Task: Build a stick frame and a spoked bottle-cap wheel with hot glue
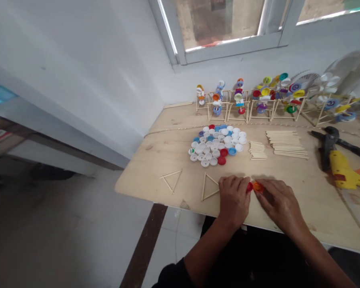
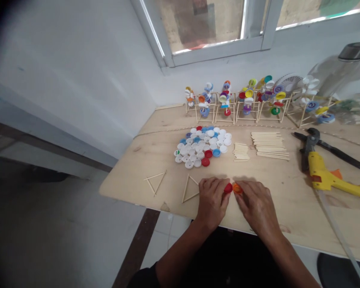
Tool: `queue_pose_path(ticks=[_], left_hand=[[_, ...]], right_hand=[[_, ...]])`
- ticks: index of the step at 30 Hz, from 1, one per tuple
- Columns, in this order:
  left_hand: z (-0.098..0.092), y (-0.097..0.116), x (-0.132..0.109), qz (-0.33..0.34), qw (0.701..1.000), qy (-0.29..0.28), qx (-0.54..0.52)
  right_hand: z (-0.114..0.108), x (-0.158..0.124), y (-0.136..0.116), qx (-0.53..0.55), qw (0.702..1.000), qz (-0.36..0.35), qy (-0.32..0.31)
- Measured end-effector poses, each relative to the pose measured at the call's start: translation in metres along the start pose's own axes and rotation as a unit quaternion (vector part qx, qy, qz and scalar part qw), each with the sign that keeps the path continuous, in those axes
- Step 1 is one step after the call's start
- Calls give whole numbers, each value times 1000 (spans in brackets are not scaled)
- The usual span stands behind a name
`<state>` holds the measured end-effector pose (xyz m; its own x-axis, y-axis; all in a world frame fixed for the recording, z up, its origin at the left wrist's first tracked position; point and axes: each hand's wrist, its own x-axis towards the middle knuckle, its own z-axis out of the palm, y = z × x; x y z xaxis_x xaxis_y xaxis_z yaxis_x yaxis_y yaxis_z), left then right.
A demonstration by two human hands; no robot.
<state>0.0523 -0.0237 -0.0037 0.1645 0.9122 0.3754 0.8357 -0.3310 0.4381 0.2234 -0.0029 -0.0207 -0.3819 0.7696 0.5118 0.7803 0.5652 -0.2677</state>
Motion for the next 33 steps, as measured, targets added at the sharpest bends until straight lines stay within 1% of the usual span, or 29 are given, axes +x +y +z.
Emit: queue_pose_path(ticks=[3, 7, 11, 14, 17, 23, 26, 29, 33], left_hand=[[0, 0, 0, 0, 1000, -3, 5], [-1, 1, 0, -10, 1000, -3, -15], [-5, 0, 5, -5, 1000, 16, -13], [-9, -4, 12, 0, 999, 39, -1], [-11, -11, 21, -8, 999, 49, 13], [-7, -29, 41, -41, 996, 55, 50], [-6, -33, 44, -42, 995, 66, 63], [-10, -32, 37, -35, 993, 82, 76], [-19, -26, 17, -20, 995, 90, 47]], right_hand=[[0, -1, -1, -5, 1000, -1, 3], [1, 0, 0, -18, 1000, -9, 9], [2, 7, -1, 6, 1000, -6, 9], [2, 19, -5, 3, 1000, 6, 6], [4, 34, -10, -11, 1000, 10, -7], [20, 67, -18, -43, 998, 24, -29], [25, 75, -18, -52, 998, 26, -29], [18, 75, -6, -64, 997, 39, -25], [-5, 65, 32, -102, 990, 96, -15]])
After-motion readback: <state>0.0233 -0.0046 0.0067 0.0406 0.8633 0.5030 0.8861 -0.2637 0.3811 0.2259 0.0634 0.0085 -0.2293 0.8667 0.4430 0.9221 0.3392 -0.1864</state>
